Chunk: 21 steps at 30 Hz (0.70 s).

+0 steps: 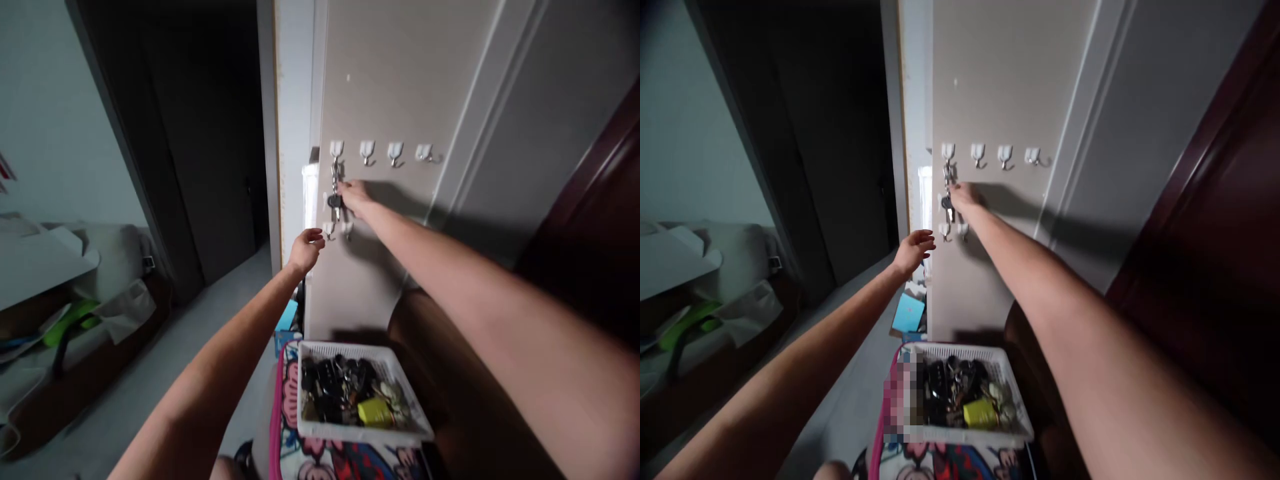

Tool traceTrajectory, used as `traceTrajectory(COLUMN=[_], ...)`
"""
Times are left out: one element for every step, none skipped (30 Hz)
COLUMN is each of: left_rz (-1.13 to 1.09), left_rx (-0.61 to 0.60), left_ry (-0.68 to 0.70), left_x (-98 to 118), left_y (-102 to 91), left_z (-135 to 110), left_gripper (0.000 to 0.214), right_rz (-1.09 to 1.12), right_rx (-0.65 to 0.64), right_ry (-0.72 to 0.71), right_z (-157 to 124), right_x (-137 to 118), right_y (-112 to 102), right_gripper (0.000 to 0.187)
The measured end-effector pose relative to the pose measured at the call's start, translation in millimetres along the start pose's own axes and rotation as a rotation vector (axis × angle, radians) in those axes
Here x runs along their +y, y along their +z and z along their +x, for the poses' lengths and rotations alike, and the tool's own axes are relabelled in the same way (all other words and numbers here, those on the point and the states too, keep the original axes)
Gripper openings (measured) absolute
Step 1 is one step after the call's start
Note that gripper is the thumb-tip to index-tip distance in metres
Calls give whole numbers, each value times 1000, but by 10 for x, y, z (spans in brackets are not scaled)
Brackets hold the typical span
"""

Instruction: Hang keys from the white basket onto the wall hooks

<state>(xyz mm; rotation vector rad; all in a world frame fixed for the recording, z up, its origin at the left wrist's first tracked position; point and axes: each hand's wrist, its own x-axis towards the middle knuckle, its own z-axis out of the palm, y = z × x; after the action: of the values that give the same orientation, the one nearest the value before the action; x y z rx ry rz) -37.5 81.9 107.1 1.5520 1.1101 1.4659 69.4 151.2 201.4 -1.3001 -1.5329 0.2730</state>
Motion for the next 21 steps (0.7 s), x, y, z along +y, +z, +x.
traceTrajectory(left_rz=[17,53,108,179,257,341,428,516,602,679,746,800,842,874,897,914,926,933,938,943,952], left_rx=[-26,-62,-104,-155,-215,-276,-347,-417,-475,-519,-552,-573,-588,-600,-608,-606,-598,-588,-579,-573,-571], left_ry=[-26,-52,-79,-101,-117,-125,-119,-109,-104,-105,-110,-115,-111,-95,-69,-37,-6,21,40,50,55], left_x=[-101,-218,-344,-476,-604,-725,-831,-920,-990,-1042,-1078,-1101,-1114,-1121,-1125,-1127,-1130,-1135,-1142,-1150,-1161], left_y=[22,44,62,76,84,85,81,75,67,61,57,58,64,75,91,111,134,159,185,210,235], left_z=[-110,-234,-371,-516,-664,-811,-951,-1080,-1196,-1297,-1383,-1454,-1511,-1555,-1588,-1611,-1626,-1635,-1638,-1638,-1634], left_gripper=[32,32,32,32,32,31,30,29,28,28,29,31,34,36,38,38,38,36,34,32,32], right_rz=[-107,-197,-250,-286,-310,-329,-345,-360,-371,-375,-384,-388,-396,-409,-424,-446,-472,-503,-537,-571,-605], right_rx=[37,52,28,-40,-134,-247,-377,-509,-639,-758,-839,-895,-930,-952,-968,-981,-993,-1008,-1023,-1042,-1063], right_ry=[-48,-100,-139,-173,-189,-184,-164,-129,-90,-62,-42,-39,-62,-105,-162,-222,-278,-321,-349,-361,-358], right_z=[-83,-199,-350,-538,-757,-999,-1253,-1505,-1744,-1959,-2144,-2295,-2411,-2496,-2554,-2591,-2611,-2620,-2620,-2615,-2606], right_x=[80,178,291,419,558,703,849,988,1117,1230,1325,1399,1455,1492,1514,1525,1527,1524,1519,1514,1510], right_y=[-50,-104,-162,-220,-277,-330,-376,-414,-443,-460,-466,-462,-450,-431,-410,-390,-372,-360,-353,-351,-353], right_gripper=[17,17,18,20,21,22,22,21,21,22,24,26,29,32,35,38,40,38,35,31,27])
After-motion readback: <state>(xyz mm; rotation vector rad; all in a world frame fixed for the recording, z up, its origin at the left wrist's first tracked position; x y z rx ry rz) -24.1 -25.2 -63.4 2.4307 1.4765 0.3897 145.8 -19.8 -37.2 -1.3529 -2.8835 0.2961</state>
